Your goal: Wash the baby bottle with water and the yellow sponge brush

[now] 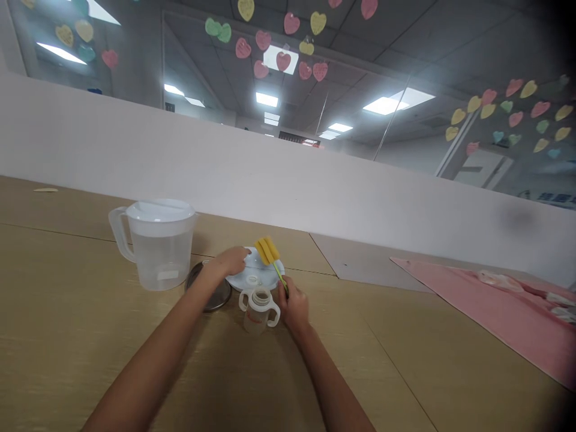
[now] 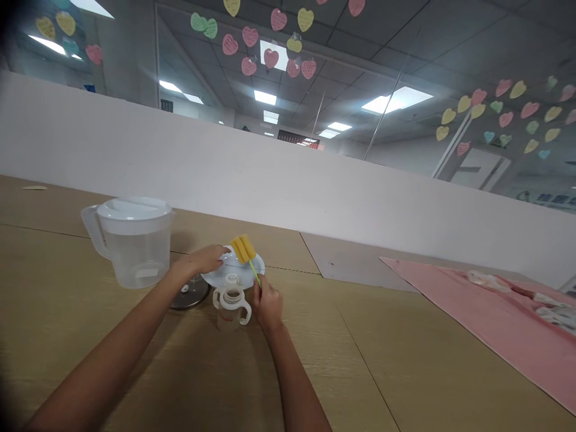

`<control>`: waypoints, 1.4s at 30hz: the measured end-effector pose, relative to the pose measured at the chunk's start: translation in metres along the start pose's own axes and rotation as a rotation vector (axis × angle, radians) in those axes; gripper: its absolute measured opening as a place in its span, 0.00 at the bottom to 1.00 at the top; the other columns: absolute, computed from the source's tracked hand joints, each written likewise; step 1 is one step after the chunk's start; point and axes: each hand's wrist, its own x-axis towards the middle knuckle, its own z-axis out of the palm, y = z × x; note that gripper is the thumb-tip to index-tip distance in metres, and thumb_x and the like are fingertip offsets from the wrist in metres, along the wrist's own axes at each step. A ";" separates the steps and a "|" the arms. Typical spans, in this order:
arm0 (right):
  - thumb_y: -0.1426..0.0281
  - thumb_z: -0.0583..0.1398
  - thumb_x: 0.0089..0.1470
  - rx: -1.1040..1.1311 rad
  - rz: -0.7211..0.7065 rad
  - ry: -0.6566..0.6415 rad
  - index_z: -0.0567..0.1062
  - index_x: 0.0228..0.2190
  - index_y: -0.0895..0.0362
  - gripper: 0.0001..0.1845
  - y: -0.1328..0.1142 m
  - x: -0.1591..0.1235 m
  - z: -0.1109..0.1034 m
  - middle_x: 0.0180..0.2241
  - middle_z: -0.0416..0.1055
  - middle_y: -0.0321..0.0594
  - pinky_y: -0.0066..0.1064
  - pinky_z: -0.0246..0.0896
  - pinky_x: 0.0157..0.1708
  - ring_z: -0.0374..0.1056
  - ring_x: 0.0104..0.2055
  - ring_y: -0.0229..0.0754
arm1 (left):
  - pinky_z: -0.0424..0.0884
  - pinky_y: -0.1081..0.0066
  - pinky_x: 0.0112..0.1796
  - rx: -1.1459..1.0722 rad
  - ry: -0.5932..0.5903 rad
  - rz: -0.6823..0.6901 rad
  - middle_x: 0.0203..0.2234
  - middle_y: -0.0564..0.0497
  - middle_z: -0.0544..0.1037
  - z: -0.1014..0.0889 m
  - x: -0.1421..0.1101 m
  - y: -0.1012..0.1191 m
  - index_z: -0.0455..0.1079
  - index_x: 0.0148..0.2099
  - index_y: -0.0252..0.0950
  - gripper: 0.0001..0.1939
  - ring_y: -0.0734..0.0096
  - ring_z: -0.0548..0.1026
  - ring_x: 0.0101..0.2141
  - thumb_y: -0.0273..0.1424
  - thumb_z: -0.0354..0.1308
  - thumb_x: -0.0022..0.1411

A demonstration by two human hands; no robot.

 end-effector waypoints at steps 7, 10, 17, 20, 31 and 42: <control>0.60 0.43 0.62 0.057 0.087 0.002 0.73 0.41 0.60 0.24 0.000 0.002 -0.002 0.25 0.75 0.42 0.25 0.51 0.23 0.68 0.22 0.38 | 0.66 0.73 0.32 -0.066 -0.026 0.111 0.35 0.46 0.79 0.027 0.005 0.030 0.74 0.39 0.34 0.13 0.63 0.75 0.35 0.23 0.55 0.49; 0.60 0.43 0.62 0.092 0.100 0.006 0.73 0.40 0.60 0.24 0.000 0.003 -0.003 0.26 0.75 0.43 0.25 0.52 0.23 0.69 0.24 0.38 | 0.64 0.73 0.31 -0.094 0.036 0.125 0.32 0.47 0.79 0.019 0.004 0.023 0.73 0.38 0.34 0.12 0.66 0.74 0.33 0.23 0.53 0.51; 0.60 0.44 0.62 0.167 0.133 0.032 0.72 0.41 0.60 0.24 0.001 0.003 -0.005 0.27 0.75 0.42 0.24 0.54 0.25 0.68 0.24 0.37 | 0.66 0.74 0.34 -0.214 0.157 0.150 0.32 0.49 0.79 -0.016 -0.004 0.006 0.71 0.40 0.34 0.11 0.69 0.75 0.33 0.30 0.51 0.56; 0.61 0.44 0.62 0.144 0.023 0.012 0.73 0.41 0.60 0.23 0.002 0.001 -0.003 0.27 0.75 0.42 0.24 0.55 0.26 0.69 0.25 0.37 | 0.67 0.72 0.35 -0.290 0.242 0.162 0.33 0.48 0.79 -0.032 -0.016 0.005 0.70 0.39 0.34 0.11 0.67 0.75 0.34 0.33 0.52 0.56; 0.65 0.45 0.62 -0.009 -0.087 0.024 0.75 0.40 0.60 0.21 0.007 0.001 -0.001 0.25 0.75 0.42 0.23 0.52 0.23 0.68 0.23 0.35 | 0.67 0.73 0.34 -0.216 0.312 0.024 0.33 0.50 0.78 -0.062 -0.046 0.015 0.71 0.39 0.36 0.13 0.67 0.74 0.34 0.38 0.52 0.57; 0.64 0.46 0.62 -0.011 -0.075 0.098 0.76 0.38 0.60 0.22 0.006 0.002 0.000 0.21 0.73 0.40 0.23 0.51 0.22 0.66 0.20 0.34 | 0.69 0.69 0.32 0.010 -0.131 -0.400 0.28 0.43 0.79 -0.055 -0.043 -0.023 0.73 0.25 0.32 0.06 0.59 0.76 0.32 0.31 0.61 0.45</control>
